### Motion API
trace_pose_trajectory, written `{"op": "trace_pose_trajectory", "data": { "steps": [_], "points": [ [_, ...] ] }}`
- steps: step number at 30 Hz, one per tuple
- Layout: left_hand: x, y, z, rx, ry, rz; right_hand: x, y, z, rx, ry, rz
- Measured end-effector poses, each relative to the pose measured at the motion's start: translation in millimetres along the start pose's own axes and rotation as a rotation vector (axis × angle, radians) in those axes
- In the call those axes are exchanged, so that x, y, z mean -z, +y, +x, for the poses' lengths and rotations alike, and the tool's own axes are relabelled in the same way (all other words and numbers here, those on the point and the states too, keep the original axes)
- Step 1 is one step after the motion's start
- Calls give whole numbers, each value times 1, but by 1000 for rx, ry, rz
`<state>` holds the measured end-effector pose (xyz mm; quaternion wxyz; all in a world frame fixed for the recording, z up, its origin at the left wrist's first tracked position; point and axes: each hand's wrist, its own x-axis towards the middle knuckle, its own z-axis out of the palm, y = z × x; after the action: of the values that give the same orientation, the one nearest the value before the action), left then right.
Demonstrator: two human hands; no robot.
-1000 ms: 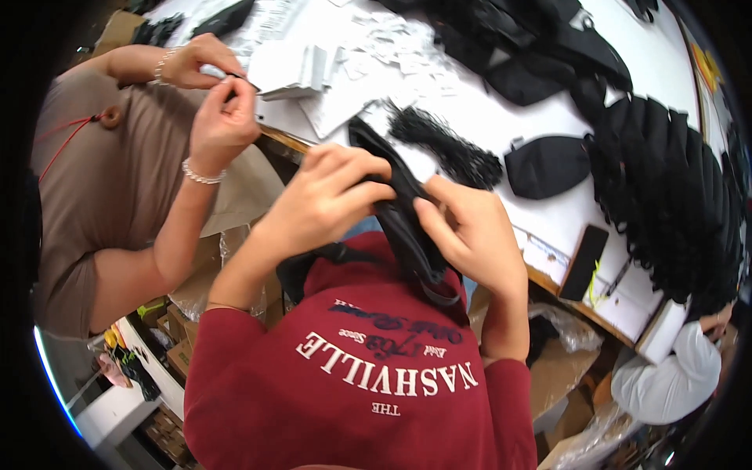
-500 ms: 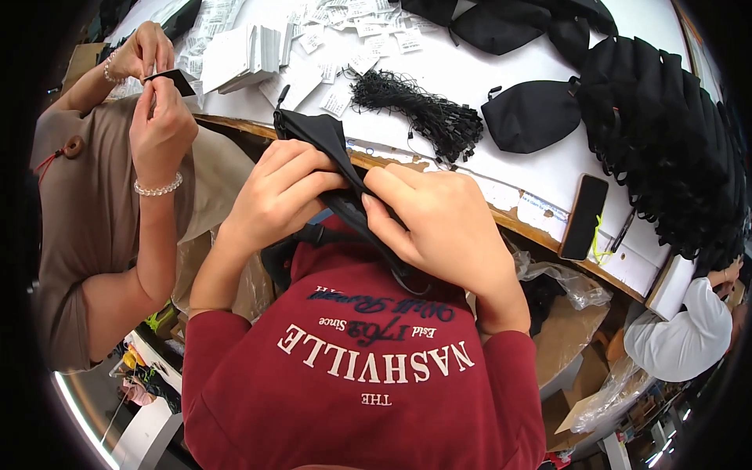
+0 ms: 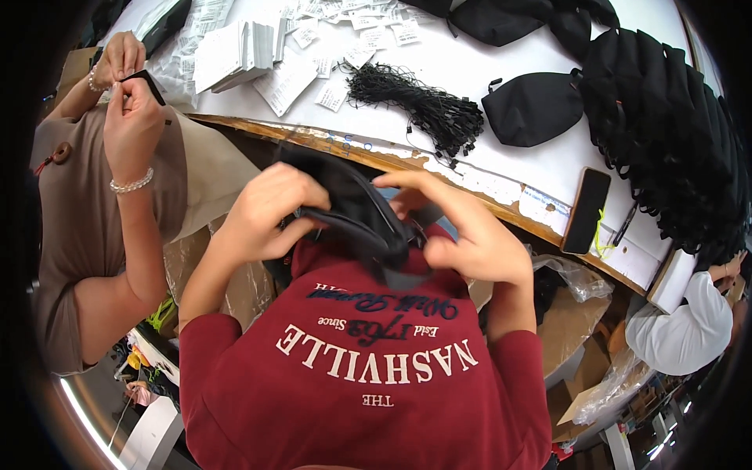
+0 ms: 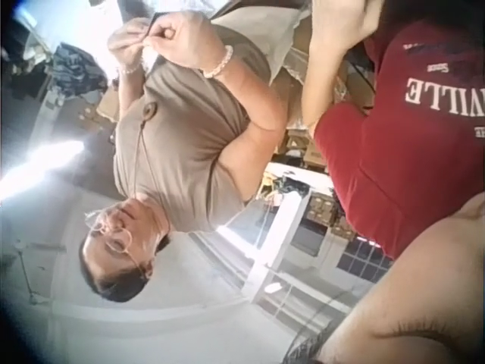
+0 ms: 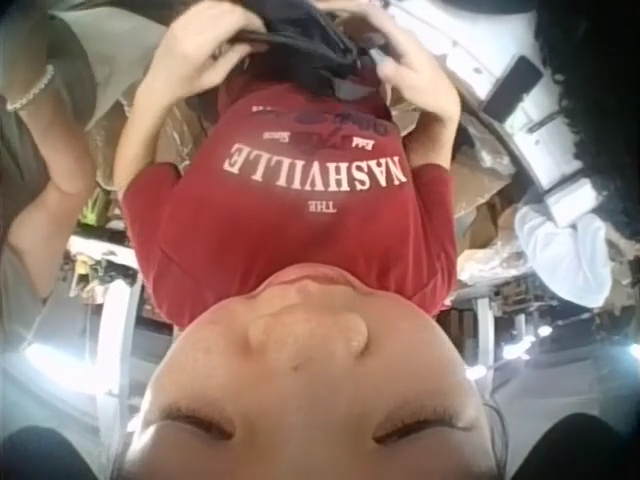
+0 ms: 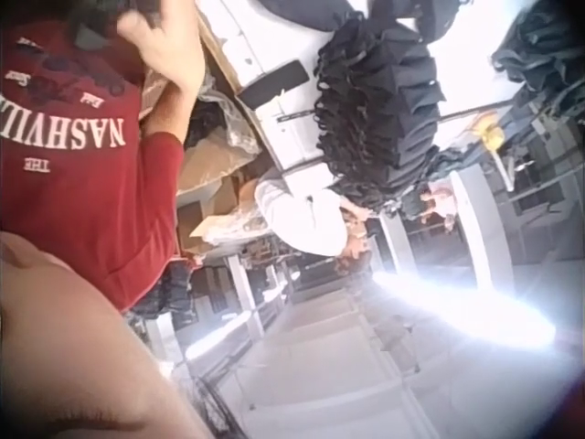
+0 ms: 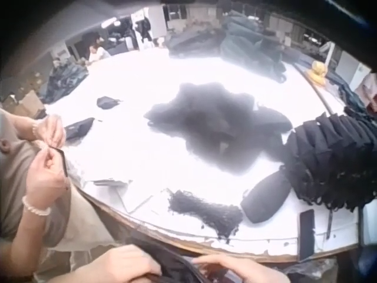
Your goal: Assembling small black electronic or equipment pouches by inserting cards and attaching tags.
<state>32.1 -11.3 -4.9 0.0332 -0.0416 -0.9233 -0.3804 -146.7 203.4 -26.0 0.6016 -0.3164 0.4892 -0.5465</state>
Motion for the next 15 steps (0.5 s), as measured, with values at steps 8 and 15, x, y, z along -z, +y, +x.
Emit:
{"op": "trace_pose_trajectory", "data": {
  "steps": [8, 15],
  "points": [
    [8, 7, -27, 389, -366, -775, -3, 27, -18, -74, 155, -563],
    [8, -3, -42, 517, -83, -463, 45, 16, -56, -281, 313, -524]
  ]
}}
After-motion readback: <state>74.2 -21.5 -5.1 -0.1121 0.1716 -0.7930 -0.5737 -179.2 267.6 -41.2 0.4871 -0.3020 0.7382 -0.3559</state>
